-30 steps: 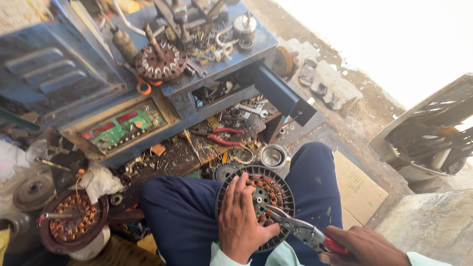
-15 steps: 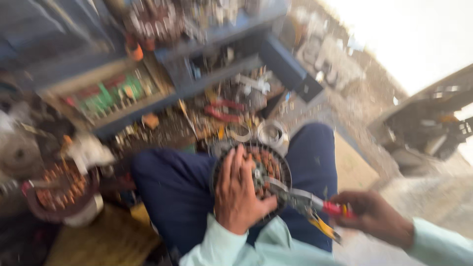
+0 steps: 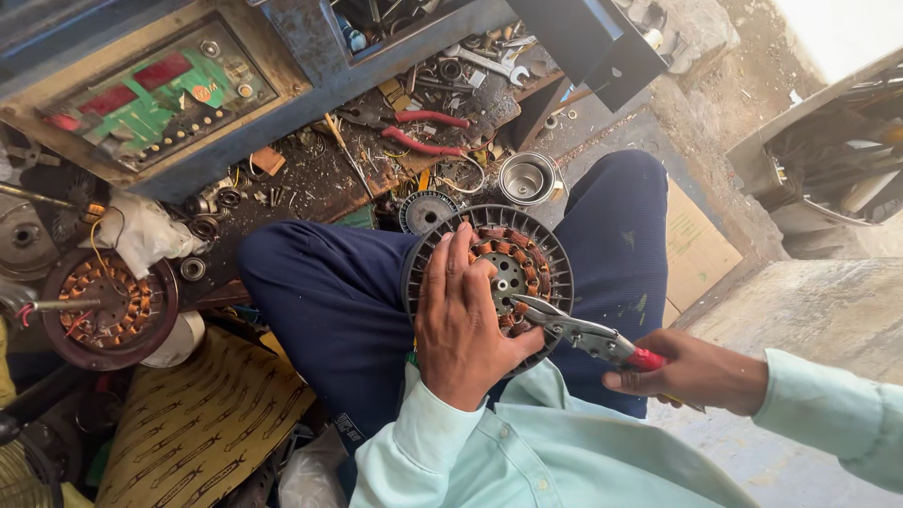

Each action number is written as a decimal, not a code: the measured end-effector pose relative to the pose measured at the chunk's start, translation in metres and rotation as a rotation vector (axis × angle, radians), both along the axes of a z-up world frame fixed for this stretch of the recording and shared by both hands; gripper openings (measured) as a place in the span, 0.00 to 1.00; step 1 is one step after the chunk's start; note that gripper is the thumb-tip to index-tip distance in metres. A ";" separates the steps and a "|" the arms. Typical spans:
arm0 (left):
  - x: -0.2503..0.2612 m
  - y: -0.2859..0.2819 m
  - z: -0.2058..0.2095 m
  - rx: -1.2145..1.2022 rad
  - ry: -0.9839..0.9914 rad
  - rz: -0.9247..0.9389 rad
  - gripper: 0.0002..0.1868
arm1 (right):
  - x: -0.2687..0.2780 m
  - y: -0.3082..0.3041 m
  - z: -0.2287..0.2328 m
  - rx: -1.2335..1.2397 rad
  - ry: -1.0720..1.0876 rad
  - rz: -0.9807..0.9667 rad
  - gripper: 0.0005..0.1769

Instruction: The person sits cross-legged on the floor and uses pliers to adjust copper windings on a circular electrical stator held in their lap. They repeatedly grip and pull the copper coils to align them within the slots of the stator core.

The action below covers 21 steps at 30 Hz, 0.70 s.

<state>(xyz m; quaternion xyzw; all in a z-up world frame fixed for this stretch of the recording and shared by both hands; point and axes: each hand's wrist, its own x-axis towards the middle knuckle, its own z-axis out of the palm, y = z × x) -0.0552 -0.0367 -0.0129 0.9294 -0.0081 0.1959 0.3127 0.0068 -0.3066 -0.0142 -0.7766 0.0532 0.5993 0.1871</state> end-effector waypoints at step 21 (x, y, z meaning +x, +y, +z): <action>-0.009 -0.007 0.001 -0.021 0.091 0.039 0.45 | -0.023 -0.023 0.032 0.274 -0.693 0.314 0.33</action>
